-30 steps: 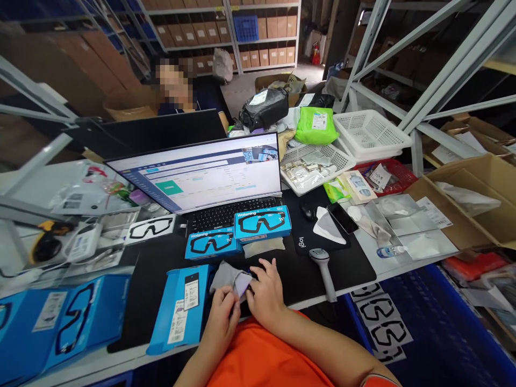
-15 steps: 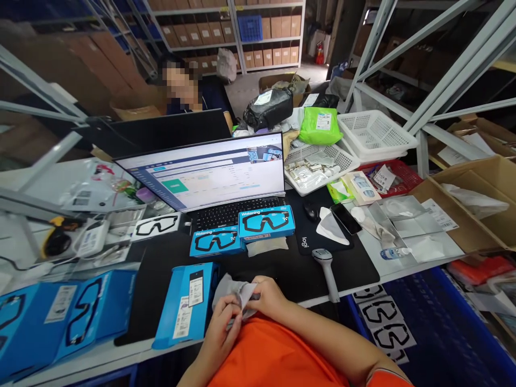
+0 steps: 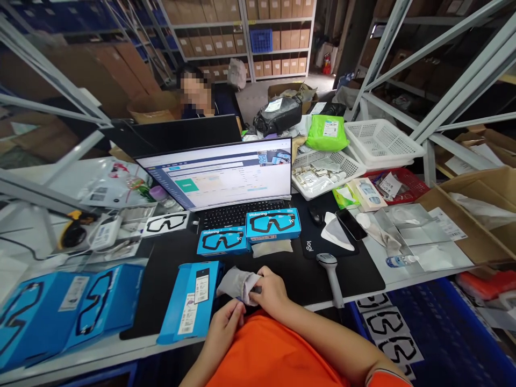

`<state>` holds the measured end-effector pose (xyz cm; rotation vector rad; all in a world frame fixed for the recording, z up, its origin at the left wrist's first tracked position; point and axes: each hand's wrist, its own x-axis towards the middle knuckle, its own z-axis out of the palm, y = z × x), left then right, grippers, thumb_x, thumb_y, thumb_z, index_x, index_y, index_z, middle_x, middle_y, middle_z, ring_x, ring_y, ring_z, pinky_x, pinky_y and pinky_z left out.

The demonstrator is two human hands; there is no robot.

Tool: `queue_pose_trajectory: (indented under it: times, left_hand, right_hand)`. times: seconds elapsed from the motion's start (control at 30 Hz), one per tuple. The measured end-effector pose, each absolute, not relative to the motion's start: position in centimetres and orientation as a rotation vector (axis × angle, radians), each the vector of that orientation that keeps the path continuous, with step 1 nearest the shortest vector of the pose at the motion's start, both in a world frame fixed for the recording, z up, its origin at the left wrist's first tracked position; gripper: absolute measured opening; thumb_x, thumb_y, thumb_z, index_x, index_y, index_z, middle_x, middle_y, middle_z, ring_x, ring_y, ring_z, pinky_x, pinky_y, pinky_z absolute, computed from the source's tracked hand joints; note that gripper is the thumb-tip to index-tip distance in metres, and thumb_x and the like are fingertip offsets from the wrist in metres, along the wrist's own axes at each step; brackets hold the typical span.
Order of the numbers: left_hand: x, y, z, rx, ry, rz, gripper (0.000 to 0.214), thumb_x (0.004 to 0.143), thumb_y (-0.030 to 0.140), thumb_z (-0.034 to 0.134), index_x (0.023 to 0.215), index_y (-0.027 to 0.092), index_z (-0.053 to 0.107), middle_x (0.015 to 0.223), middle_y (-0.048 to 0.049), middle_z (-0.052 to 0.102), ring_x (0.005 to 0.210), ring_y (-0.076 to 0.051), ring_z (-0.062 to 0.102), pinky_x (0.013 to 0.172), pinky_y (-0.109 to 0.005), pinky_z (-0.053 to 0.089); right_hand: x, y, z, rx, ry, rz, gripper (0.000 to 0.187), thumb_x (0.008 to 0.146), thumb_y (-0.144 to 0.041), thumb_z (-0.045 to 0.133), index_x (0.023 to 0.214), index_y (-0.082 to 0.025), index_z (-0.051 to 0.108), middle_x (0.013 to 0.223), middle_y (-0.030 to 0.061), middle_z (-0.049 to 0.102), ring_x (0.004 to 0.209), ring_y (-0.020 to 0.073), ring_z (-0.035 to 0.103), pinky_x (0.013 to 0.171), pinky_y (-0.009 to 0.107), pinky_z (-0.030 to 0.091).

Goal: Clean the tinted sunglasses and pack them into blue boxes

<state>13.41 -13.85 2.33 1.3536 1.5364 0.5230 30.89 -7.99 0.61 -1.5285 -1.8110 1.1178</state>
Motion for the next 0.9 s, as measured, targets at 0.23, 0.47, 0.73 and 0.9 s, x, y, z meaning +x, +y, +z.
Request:
queue_pose_trajectory:
  times: [0.23,0.47,0.73,0.9]
  left_hand:
    - [13.1,-12.2,1.2,1.235,1.564,0.55,0.05,0.079,0.071,0.053,0.066,0.022,0.053,0.064,-0.0024,0.061,0.057,-0.019,0.054,0.058,-0.03,0.043]
    - [13.7,-11.5,2.0,1.145,1.501,0.6,0.062,0.075,0.081,0.049,0.056,0.022,0.049,0.051,0.0,0.052,0.048,-0.015,0.047,0.05,-0.027,0.038]
    - [8.8,-14.7,3.6,1.246,1.397,0.443,0.065,0.082,0.076,0.047,0.048,0.022,0.035,0.047,0.0039,0.036,0.049,-0.012,0.035,0.054,-0.026,0.029]
    - [7.8,-16.2,2.1,1.373,1.303,0.301,0.064,0.086,0.074,0.041,0.051,0.021,0.03,0.053,0.0039,0.031,0.053,-0.012,0.029,0.053,-0.026,0.026]
  right_hand:
    - [30.9,-7.9,0.0,-1.62,-1.779,1.11,0.007,0.068,-0.015,0.077,0.07,-0.022,0.078,0.087,-0.0001,0.061,0.071,0.0131,0.058,0.061,0.022,0.039]
    - [32.0,-7.4,0.8,-1.462,-1.695,1.232,0.012,0.064,-0.03,0.084,0.074,-0.025,0.08,0.095,0.0009,0.061,0.077,0.015,0.059,0.066,0.024,0.043]
    - [40.0,-4.8,-1.1,-1.59,-0.735,1.376,0.033,0.063,-0.043,0.08,0.082,-0.015,0.075,0.056,-0.0049,0.051,0.042,0.0071,0.037,0.039,0.02,0.025]
    - [41.6,-5.2,-3.4,-1.595,-0.463,1.416,0.031,0.061,-0.034,0.084,0.081,-0.016,0.07,0.041,-0.0133,0.034,0.031,0.0032,0.021,0.03,0.017,0.013]
